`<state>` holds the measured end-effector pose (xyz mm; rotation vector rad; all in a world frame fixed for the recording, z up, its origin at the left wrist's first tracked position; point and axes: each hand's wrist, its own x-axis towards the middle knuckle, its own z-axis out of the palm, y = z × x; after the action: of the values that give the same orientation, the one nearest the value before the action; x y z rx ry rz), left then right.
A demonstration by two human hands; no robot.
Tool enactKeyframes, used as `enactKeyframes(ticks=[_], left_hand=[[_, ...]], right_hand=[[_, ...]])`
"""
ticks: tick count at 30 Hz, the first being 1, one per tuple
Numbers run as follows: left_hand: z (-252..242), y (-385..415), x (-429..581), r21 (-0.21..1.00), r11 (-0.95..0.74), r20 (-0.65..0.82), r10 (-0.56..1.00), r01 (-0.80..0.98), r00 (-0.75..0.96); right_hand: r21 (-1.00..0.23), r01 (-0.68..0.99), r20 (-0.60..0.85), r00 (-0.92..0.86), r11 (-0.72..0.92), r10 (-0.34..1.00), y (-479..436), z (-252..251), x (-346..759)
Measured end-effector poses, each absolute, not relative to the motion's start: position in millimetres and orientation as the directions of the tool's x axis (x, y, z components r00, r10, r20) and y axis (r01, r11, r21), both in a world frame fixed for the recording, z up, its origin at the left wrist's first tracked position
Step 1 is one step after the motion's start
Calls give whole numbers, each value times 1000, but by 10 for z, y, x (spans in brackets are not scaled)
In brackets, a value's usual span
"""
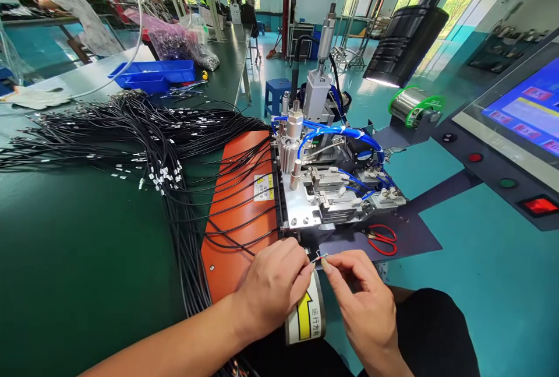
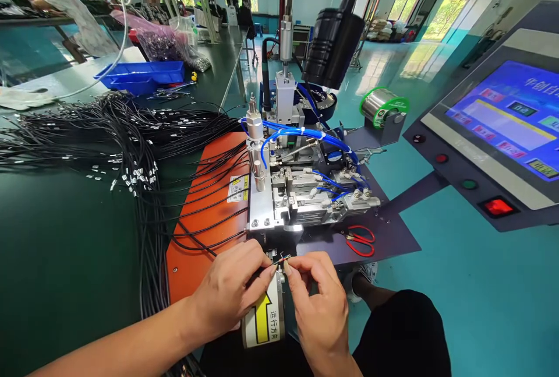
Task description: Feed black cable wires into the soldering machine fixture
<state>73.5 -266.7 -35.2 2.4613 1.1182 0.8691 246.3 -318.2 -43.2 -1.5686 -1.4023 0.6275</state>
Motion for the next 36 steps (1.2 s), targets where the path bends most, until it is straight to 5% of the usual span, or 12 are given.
enactKeyframes(ticks=[8, 13, 18, 36], left_hand=[[-356, -2685, 733, 521, -633, 401, 774, 573, 490], [-348, -2684, 735, 522, -639, 395, 768, 565, 504], [-350, -2677, 734, 508, -640, 385, 767, 576, 513], [-337, -2671, 745, 424, -686, 418, 727, 591, 544]], right_hand=[[-882, 458, 223, 197, 112, 955, -3191, -542, 2381], [-981, 171, -49, 232, -91, 971, -3140, -445, 2480], [-957, -38, -290, 138, -287, 947, -3072, -299, 2477], [-952, -16, -305, 134, -305, 943, -3031, -291, 2440]])
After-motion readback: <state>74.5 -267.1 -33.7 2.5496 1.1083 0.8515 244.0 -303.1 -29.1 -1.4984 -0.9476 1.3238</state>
